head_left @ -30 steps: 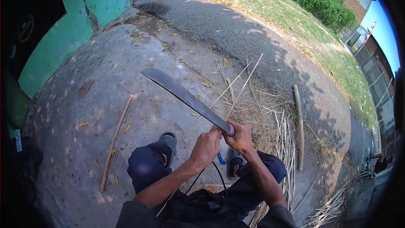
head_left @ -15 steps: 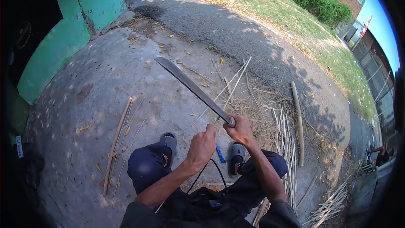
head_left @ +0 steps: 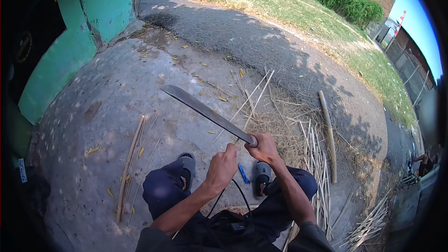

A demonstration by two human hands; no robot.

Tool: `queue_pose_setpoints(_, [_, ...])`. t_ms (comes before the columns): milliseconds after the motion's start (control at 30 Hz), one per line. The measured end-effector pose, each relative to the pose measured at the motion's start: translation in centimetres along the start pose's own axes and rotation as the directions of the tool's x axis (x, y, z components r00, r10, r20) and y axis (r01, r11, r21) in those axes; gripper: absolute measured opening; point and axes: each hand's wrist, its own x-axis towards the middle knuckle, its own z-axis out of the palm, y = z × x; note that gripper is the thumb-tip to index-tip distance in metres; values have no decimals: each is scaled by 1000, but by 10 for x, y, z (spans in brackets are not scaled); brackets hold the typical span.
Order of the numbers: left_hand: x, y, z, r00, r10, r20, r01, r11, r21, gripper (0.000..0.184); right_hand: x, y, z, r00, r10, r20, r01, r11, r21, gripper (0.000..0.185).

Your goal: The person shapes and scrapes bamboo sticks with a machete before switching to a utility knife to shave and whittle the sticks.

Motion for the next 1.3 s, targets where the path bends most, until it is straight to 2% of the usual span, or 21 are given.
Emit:
queue_pose_setpoints(33, [-7, -2, 1, 1000, 11, -9, -11, 1000, 20, 19, 2, 0, -2, 999, 27, 32, -25, 998, -53, 18])
queue_pose_setpoints(67, [-12, -1, 1, 1000, 8, 6, -8, 1000, 21, 19, 11, 5, -6, 993, 110, 38, -110, 994, -3, 17])
queue_pose_setpoints(167, [0, 6, -1, 1000, 1, 3, -1, 998, 67, 20, 2, -5, -9, 987, 155, 32, -155, 988, 13, 18])
queue_pose_setpoints(300, [2, 3, -3, 1000, -25, -10, 25, 998, 53, 21, -4, 1, 4, 999, -27, 26, 27, 1000, -9, 18])
queue_pose_setpoints(333, [-3, 3, -2, 999, -36, 3, 36, 998, 49, 21, 5, 1, -1, 997, 61, 51, -60, 998, -28, 18])
queue_pose_setpoints(433, [-3, 4, 0, 1000, 13, 9, -13, 1000, 6, 21, 19, 11, -10, 989, 150, -5, -150, 988, 21, 19])
queue_pose_setpoints(500, [0, 7, 0, 1000, 21, -8, -21, 999, 42, 21, 7, 8, -4, 996, 69, -52, -68, 997, 24, 19])
queue_pose_setpoints(567, [3, 7, -3, 1000, 19, -13, -18, 995, 93, 21, -5, 5, 6, 998, -61, -17, 63, 995, 81, 18])
queue_pose_setpoints(600, [1, 8, -3, 1000, 7, -18, -5, 991, 132, 21, 1, 0, -2, 996, -88, 11, 88, 996, 26, 20])
queue_pose_setpoints(633, [-4, 8, -2, 1000, -6, -14, 8, 986, 167, 21, 9, 2, -6, 997, -77, 11, 77, 997, 33, 20])
queue_pose_setpoints(700, [-11, 9, 1, 1000, 5, 9, -6, 985, 171, 21, 26, 15, -14, 990, 136, 26, -135, 990, -38, 20])
queue_pose_setpoints(733, [-10, 9, 0, 1000, 17, 11, -19, 984, 178, 21, 31, 27, -14, 983, 183, -1, -183, 983, -3, 20])
queue_pose_setpoints(833, [-5, 2, 5, 1000, 25, 0, -24, 985, 170, 21, 17, 14, -16, 992, 125, -11, -125, 992, 5, 20])
queue_pose_setpoints(867, [-5, 3, 4, 999, 30, -10, -28, 985, 172, 21, 12, 12, -8, 999, 20, 39, -21, 999, 41, 21])
queue_pose_setpoints(967, [-8, 6, -1, 1000, 6, -1, -6, 983, 183, 21, 9, 11, -6, 995, -77, 56, 78, 997, -7, 19])
queue_pose_setpoints(1000, [-15, 6, -2, 1000, 0, 20, -4, 985, 171, 21, 18, 16, -10, 999, 19, 44, -18, 1000, -21, 20])
queue_pose_setpoints(1033, [-19, 6, -1, 999, 3, 39, -9, 987, 158, 21, 26, 33, -16, 999, 28, 31, -28, 999, -21, 20])
queue_pose_setpoints(1100, [-20, 5, -1, 997, 26, 78, -39, 985, 168, 21, 47, 57, -34, 969, 247, -26, -247, 969, -18, 22])
queue_pose_setpoints(1167, [-17, 2, -1, 994, 40, 104, -58, 982, 177, 20, 38, 59, -38, 966, 248, -71, -250, 968, -33, 24])
queue_pose_setpoints(1233, [-16, -2, -1, 996, 43, 76, -56, 984, 169, 21, 26, 43, -31, 989, 145, 27, -144, 989, -21, 23])
queue_pose_setpoints(1300, [-15, -4, -3, 998, 30, 64, -38, 990, 134, 21, 16, 33, -16, 990, 118, 78, -115, 992, -45, 22])
